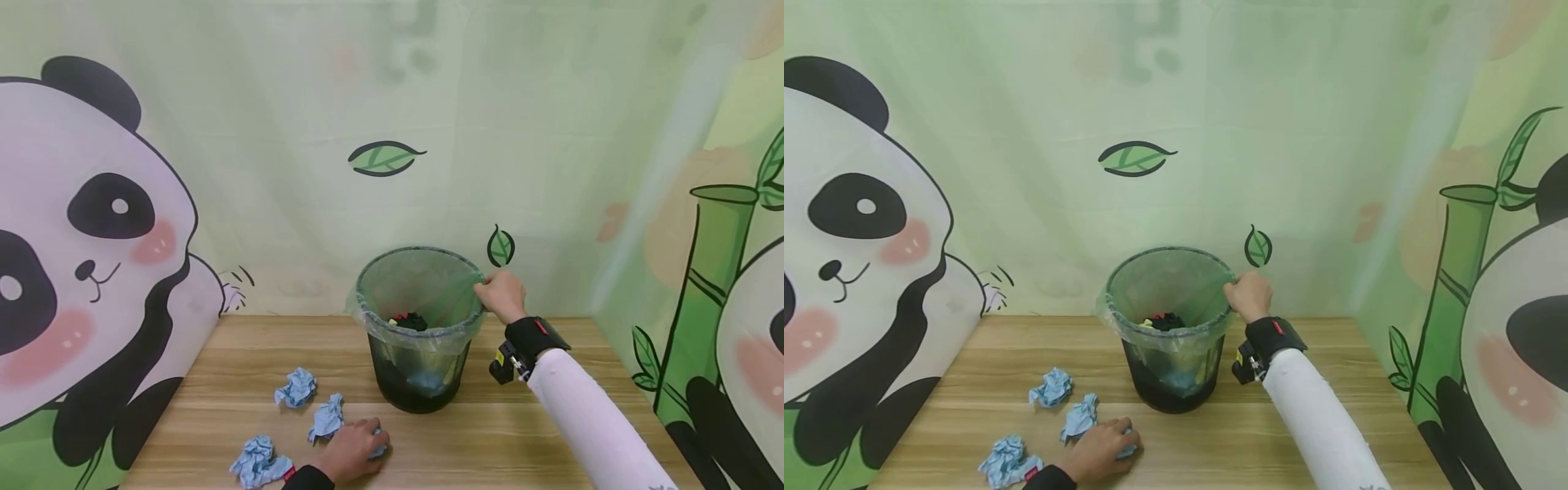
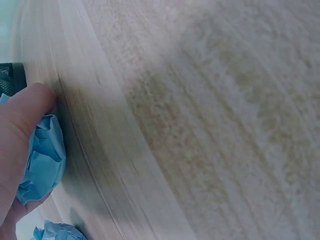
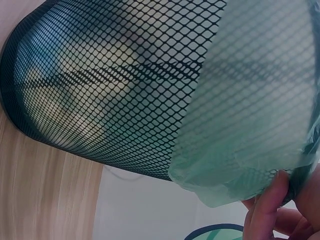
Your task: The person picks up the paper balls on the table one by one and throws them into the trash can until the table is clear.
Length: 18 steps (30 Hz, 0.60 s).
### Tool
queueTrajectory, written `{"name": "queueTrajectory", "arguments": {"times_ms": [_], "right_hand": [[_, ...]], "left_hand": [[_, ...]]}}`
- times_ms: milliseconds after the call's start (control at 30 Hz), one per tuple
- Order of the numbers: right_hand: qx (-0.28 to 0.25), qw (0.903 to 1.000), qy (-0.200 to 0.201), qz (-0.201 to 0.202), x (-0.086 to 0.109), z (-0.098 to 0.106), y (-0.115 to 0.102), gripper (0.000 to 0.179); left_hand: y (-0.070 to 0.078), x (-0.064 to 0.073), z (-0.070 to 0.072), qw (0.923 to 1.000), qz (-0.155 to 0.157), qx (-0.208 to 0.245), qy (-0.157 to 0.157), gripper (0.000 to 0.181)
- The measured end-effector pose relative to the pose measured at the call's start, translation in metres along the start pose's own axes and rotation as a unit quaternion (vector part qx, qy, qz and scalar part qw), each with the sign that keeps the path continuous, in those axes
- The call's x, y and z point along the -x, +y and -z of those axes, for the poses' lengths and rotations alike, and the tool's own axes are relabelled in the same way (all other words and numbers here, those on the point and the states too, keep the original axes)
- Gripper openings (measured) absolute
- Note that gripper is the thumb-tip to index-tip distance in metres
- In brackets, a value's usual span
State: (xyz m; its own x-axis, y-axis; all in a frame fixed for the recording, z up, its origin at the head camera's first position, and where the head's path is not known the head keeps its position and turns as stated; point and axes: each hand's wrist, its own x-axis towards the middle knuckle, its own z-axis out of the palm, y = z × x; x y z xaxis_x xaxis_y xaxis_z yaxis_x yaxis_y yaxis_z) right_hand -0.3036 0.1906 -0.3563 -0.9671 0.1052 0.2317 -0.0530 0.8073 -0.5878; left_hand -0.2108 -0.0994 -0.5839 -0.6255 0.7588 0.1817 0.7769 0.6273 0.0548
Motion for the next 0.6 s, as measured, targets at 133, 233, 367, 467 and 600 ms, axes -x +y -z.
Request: {"name": "queueTrajectory", "arguments": {"times_ms": [133, 233, 367, 467, 600], "right_hand": [[0.001, 1.0000, 0.000, -0.003, 0.000, -0.001, 0.001, 0.037], [0.006, 1.0000, 0.002, -0.004, -0.001, -0.001, 0.002, 0.036], [0.007, 1.0000, 0.000, -0.003, -0.001, -0.002, 0.003, 0.036], [0.005, 1.0000, -0.001, -0.001, -0.002, -0.002, 0.003, 0.037], [0.007, 1.0000, 0.000, 0.000, -0.002, -0.002, 0.002, 0.037]], "left_hand": [[0.000, 0.000, 0.002, 0.9996, 0.013, 0.008, -0.025, 0.029], [0.000, 0.000, 0.005, 0.9988, 0.021, 0.015, -0.041, 0.029], [-0.001, -0.001, 0.011, 0.9984, 0.022, 0.030, -0.042, 0.028], [-0.002, -0.002, 0.017, 0.9991, 0.013, 0.030, -0.028, 0.027], [-0.006, -0.003, 0.026, 0.9998, -0.008, 0.018, -0.010, 0.026]]}}
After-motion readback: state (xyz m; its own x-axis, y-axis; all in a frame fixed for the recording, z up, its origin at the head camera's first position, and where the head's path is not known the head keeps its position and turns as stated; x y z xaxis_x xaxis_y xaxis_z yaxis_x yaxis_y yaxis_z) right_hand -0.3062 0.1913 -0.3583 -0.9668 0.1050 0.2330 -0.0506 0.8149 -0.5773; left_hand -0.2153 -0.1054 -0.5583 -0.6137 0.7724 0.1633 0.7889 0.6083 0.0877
